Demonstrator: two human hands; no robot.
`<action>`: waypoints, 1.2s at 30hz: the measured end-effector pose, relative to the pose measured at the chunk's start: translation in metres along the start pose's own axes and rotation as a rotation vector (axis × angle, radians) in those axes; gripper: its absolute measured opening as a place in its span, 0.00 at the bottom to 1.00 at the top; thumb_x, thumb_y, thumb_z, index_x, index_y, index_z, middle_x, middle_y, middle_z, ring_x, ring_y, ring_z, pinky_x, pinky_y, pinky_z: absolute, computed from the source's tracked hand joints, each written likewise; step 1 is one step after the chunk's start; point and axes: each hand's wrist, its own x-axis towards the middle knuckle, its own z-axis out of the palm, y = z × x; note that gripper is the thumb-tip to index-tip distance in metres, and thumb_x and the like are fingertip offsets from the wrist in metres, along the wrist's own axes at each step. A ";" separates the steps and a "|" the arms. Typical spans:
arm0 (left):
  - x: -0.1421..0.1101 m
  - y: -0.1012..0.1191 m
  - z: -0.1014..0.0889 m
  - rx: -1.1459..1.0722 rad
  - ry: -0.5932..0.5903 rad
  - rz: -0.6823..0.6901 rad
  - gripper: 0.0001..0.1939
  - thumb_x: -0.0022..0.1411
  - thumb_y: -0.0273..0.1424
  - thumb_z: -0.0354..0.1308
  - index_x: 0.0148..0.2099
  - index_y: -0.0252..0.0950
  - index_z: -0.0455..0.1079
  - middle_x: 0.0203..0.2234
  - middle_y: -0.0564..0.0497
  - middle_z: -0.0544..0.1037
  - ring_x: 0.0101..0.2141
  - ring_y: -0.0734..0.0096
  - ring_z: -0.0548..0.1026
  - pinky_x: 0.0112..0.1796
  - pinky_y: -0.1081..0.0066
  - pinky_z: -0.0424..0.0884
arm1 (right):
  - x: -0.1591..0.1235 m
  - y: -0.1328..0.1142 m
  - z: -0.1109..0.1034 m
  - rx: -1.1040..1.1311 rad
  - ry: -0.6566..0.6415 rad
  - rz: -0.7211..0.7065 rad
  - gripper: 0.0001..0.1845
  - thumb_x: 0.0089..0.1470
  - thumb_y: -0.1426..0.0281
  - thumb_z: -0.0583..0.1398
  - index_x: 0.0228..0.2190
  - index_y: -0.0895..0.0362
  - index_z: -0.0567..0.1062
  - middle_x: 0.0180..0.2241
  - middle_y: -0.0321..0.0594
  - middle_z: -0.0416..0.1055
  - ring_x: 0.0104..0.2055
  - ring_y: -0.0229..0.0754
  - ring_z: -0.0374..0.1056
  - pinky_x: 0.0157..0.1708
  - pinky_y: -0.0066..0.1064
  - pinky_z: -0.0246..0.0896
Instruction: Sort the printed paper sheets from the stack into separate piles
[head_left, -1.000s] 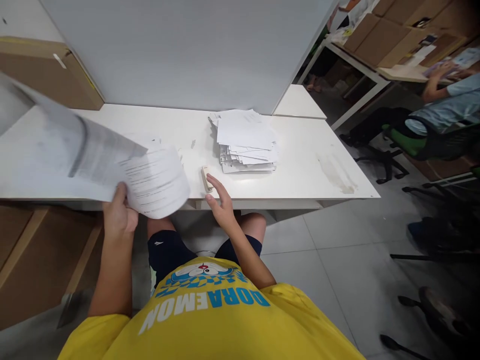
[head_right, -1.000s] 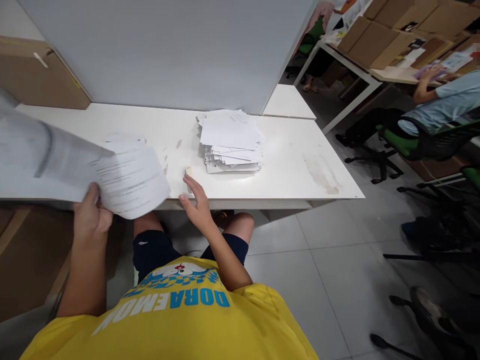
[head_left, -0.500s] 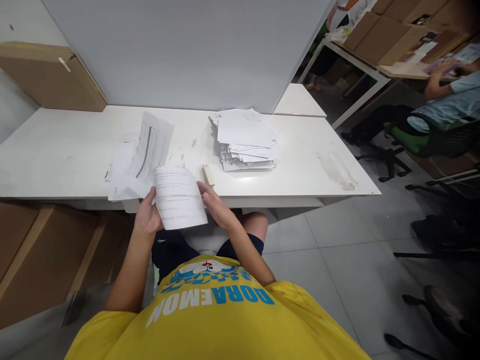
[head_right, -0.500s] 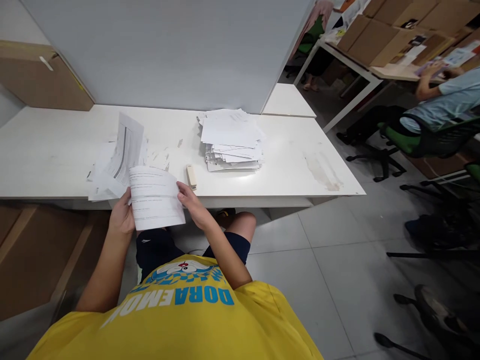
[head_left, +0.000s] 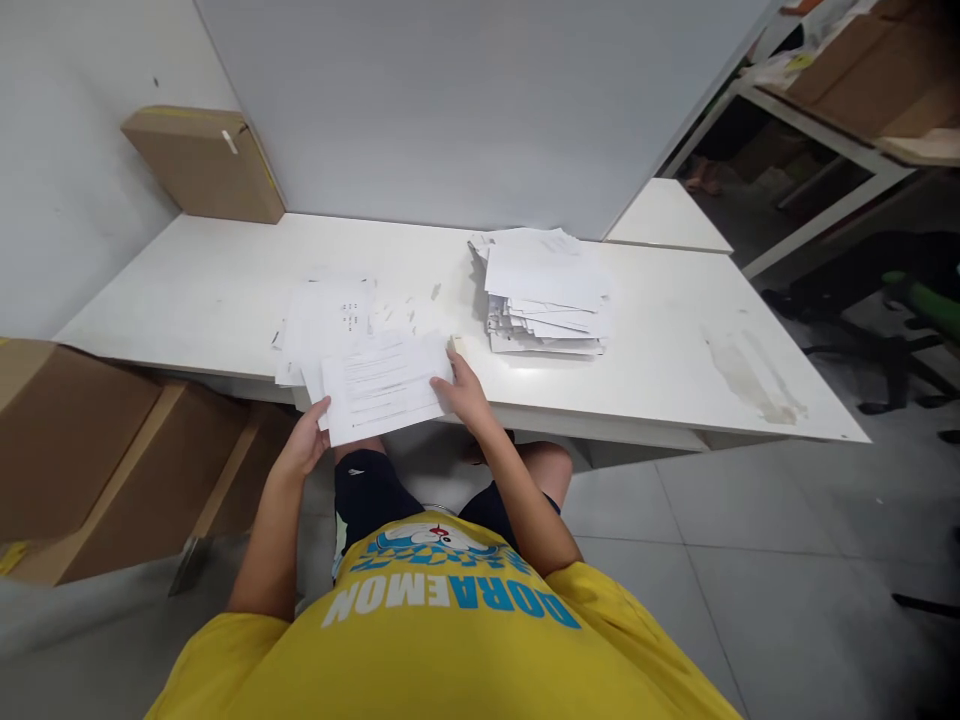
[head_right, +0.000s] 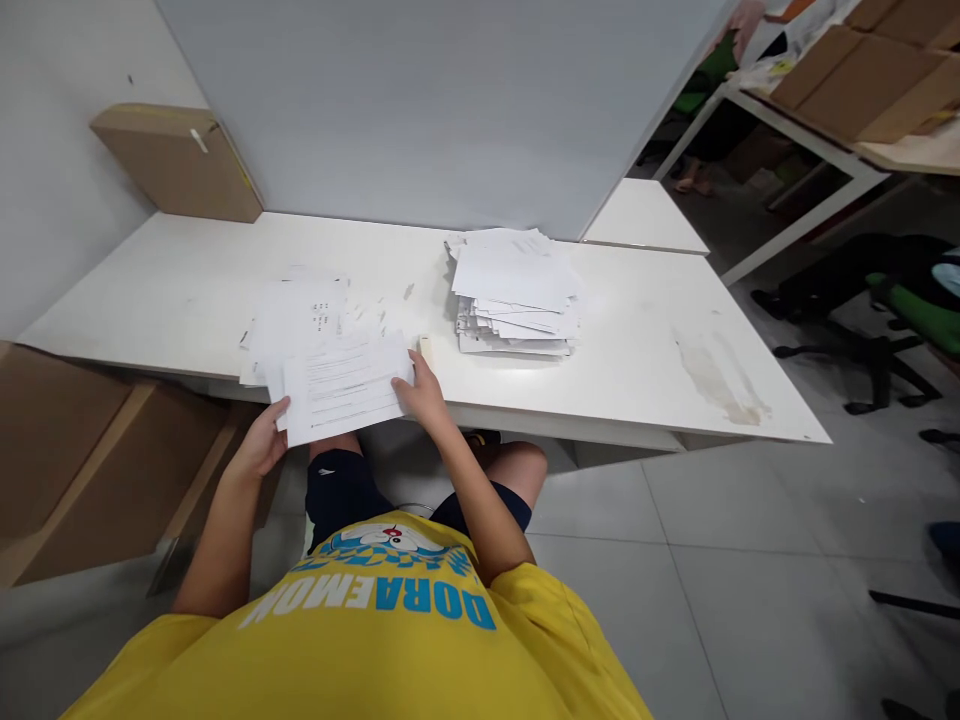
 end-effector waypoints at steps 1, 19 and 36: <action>0.003 -0.002 -0.003 0.027 -0.022 0.002 0.21 0.65 0.39 0.53 0.52 0.30 0.74 0.42 0.38 0.81 0.35 0.58 0.81 0.30 0.68 0.78 | 0.005 0.003 0.006 -0.090 0.011 0.008 0.36 0.49 0.65 0.60 0.60 0.55 0.62 0.59 0.50 0.66 0.61 0.60 0.61 0.61 0.57 0.55; 0.007 0.010 -0.027 0.471 -0.225 0.434 0.26 0.47 0.48 0.70 0.44 0.37 0.80 0.47 0.43 0.80 0.54 0.47 0.73 0.59 0.54 0.63 | -0.006 0.019 0.044 -0.312 0.118 -0.065 0.46 0.52 0.51 0.57 0.63 0.66 0.54 0.62 0.62 0.58 0.65 0.62 0.52 0.63 0.56 0.44; 0.030 0.023 0.000 0.259 0.099 0.788 0.24 0.47 0.38 0.70 0.46 0.34 0.74 0.39 0.42 0.81 0.52 0.53 0.74 0.53 0.60 0.70 | 0.025 -0.002 0.027 0.048 0.051 -0.114 0.16 0.47 0.57 0.58 0.35 0.54 0.72 0.34 0.40 0.72 0.41 0.48 0.67 0.45 0.39 0.63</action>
